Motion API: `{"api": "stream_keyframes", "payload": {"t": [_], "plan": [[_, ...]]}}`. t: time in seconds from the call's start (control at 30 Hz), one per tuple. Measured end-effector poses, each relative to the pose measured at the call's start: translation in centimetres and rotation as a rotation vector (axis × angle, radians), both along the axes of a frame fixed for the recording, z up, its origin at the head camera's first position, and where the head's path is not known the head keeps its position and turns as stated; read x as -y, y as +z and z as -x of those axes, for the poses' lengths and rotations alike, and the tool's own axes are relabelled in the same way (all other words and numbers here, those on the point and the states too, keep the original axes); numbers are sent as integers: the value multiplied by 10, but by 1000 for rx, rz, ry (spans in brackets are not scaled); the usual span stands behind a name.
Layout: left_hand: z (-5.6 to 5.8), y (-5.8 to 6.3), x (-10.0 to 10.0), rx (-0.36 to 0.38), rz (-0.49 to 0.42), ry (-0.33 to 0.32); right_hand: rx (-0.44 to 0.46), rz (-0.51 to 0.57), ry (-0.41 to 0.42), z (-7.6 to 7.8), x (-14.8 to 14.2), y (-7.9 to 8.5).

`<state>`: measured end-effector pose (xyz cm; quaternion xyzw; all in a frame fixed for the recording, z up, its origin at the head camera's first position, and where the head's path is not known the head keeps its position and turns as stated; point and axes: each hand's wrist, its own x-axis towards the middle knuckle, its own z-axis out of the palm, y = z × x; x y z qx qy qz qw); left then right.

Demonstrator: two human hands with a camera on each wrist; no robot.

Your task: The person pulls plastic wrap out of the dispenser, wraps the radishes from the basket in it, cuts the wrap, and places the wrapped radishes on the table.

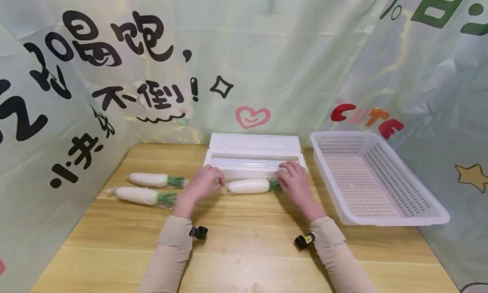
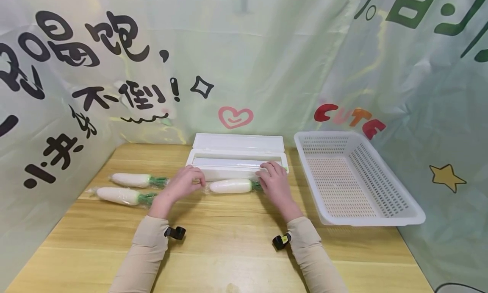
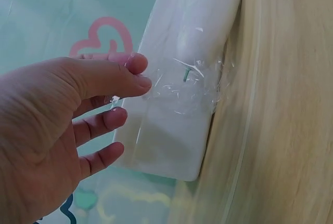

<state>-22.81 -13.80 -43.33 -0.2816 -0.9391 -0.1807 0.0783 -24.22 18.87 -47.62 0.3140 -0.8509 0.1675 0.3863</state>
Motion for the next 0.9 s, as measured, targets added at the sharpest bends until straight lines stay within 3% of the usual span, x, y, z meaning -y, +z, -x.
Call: {"api": "stream_keyframes", "payload": {"t": [0.23, 0.47, 0.77, 0.9], "plan": [[3, 1, 0, -16, -16, 37, -35, -22, -8, -5, -16, 3], [3, 0, 0, -26, 1, 45, -78, -112, 11, -17, -25, 5], [4, -3, 2, -3, -25, 50, 36, -166, -69, -25, -36, 5], [4, -4, 3, 38, -16, 55, 47, -181, -106, -26, -40, 3]]}}
